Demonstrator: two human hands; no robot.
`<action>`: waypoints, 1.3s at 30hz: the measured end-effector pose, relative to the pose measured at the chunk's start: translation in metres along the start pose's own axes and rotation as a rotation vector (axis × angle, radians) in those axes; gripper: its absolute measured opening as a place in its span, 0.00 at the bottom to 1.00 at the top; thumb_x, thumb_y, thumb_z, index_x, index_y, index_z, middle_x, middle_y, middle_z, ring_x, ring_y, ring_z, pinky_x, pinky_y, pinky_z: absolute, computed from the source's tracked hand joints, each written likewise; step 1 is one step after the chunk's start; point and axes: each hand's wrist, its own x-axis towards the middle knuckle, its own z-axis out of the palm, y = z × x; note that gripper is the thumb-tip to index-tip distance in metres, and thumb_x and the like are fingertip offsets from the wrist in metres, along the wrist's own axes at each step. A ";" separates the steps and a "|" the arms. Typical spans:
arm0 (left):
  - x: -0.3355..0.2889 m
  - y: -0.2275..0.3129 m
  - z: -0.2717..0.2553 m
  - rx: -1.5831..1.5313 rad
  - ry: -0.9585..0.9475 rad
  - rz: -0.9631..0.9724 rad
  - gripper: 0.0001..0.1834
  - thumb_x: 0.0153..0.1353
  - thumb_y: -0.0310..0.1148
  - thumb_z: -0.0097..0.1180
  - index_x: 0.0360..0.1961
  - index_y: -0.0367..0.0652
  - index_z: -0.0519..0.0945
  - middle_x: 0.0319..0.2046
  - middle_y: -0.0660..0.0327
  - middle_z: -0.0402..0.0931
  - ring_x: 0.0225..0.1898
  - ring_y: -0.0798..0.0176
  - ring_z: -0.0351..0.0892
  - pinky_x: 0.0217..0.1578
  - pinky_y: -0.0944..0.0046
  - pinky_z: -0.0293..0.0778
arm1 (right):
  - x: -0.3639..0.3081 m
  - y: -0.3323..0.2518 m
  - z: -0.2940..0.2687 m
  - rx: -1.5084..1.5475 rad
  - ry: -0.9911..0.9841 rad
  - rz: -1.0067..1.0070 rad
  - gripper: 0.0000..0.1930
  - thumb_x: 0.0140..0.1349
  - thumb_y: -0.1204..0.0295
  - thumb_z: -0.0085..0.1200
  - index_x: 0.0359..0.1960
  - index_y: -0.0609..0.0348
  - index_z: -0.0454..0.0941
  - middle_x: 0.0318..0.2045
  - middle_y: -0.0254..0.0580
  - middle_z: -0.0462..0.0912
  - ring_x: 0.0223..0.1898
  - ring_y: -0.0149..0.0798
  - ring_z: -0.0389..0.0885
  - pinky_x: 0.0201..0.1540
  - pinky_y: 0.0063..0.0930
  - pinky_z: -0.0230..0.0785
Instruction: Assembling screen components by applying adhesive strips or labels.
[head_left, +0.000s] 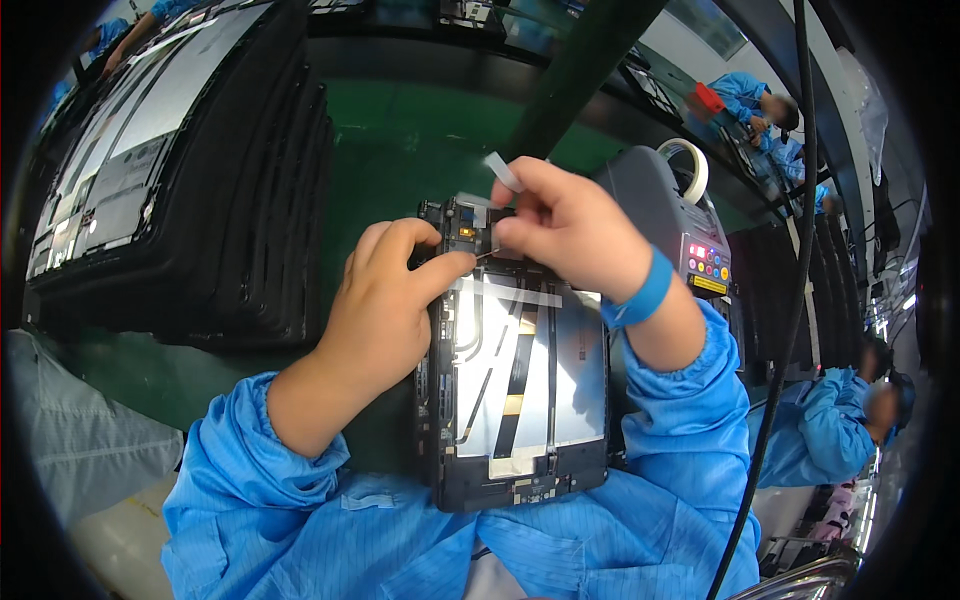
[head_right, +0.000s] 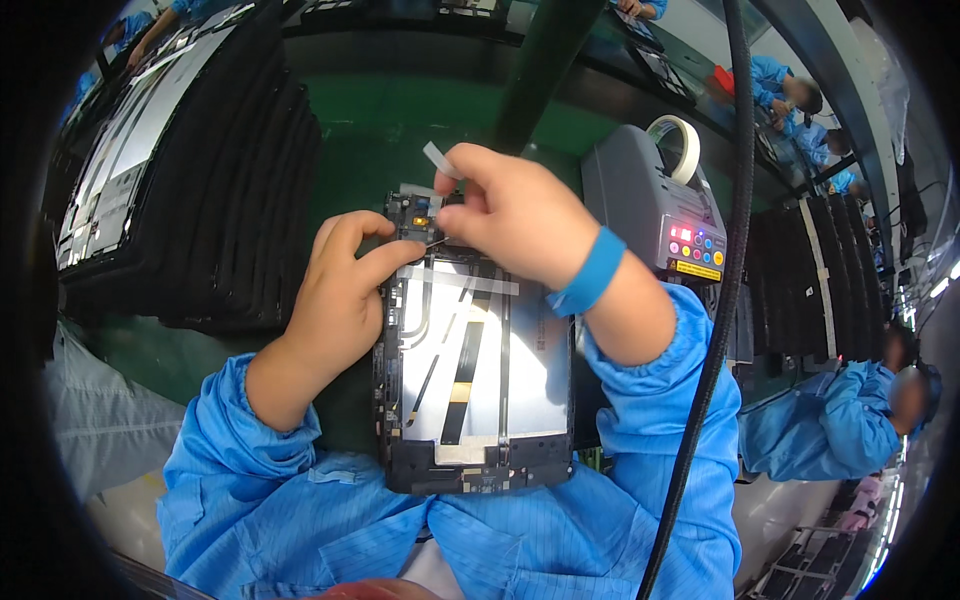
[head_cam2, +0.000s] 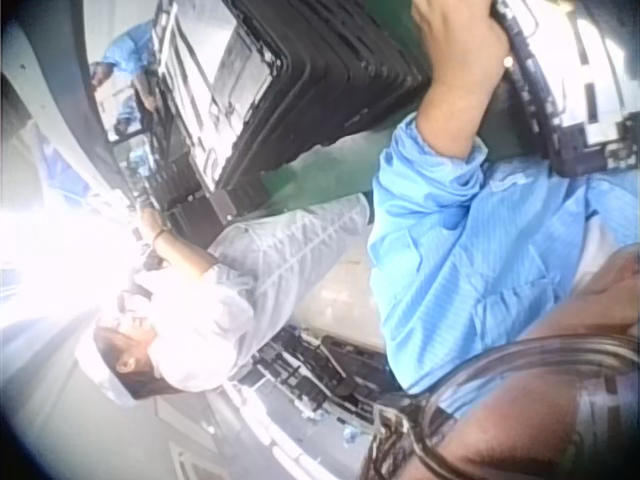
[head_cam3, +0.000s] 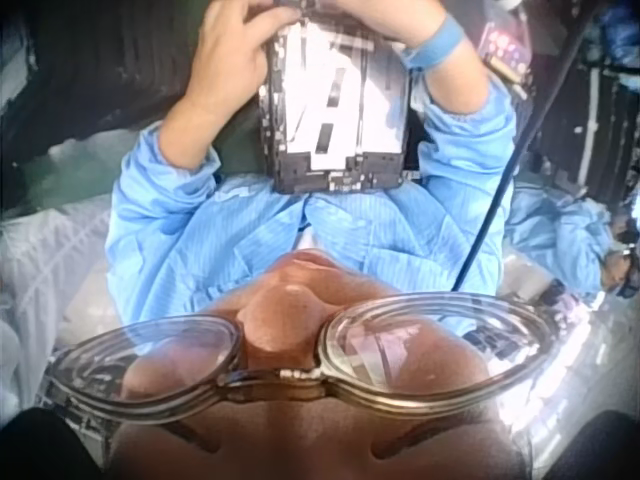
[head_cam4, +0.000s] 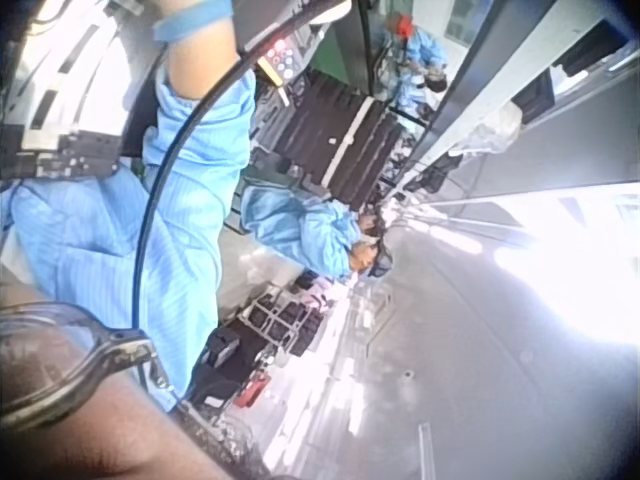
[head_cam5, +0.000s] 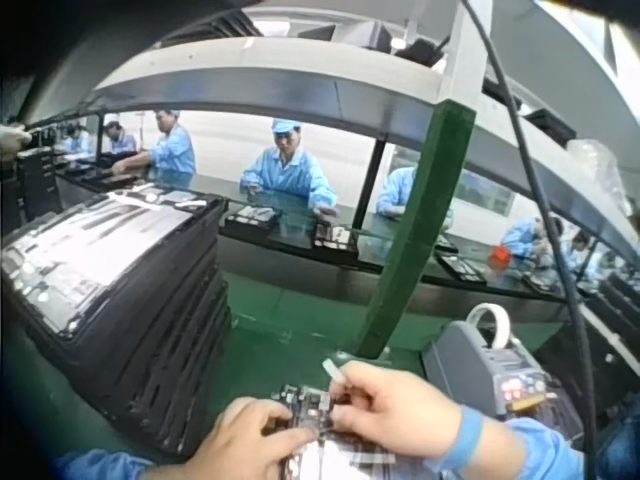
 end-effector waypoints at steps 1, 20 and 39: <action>0.000 0.001 0.000 -0.004 -0.008 -0.012 0.19 0.45 0.16 0.52 0.38 0.45 0.81 0.40 0.55 0.70 0.46 0.50 0.69 0.48 0.56 0.67 | 0.000 0.006 -0.008 -0.035 -0.027 -0.158 0.06 0.56 0.80 0.55 0.35 0.60 0.73 0.24 0.33 0.69 0.26 0.28 0.69 0.31 0.21 0.64; 0.000 -0.003 0.000 -0.077 -0.007 -0.034 0.22 0.42 0.13 0.50 0.38 0.46 0.81 0.41 0.55 0.68 0.49 0.49 0.67 0.51 0.55 0.66 | 0.010 0.019 0.005 -0.179 0.005 -0.343 0.07 0.53 0.69 0.65 0.29 0.58 0.82 0.29 0.34 0.71 0.37 0.34 0.70 0.39 0.27 0.65; -0.001 -0.003 -0.001 -0.122 0.013 -0.040 0.24 0.39 0.10 0.46 0.37 0.42 0.82 0.41 0.52 0.69 0.48 0.49 0.67 0.51 0.57 0.66 | 0.019 -0.005 0.013 -0.353 -0.008 0.071 0.13 0.53 0.66 0.54 0.25 0.66 0.79 0.19 0.52 0.78 0.23 0.50 0.77 0.29 0.38 0.70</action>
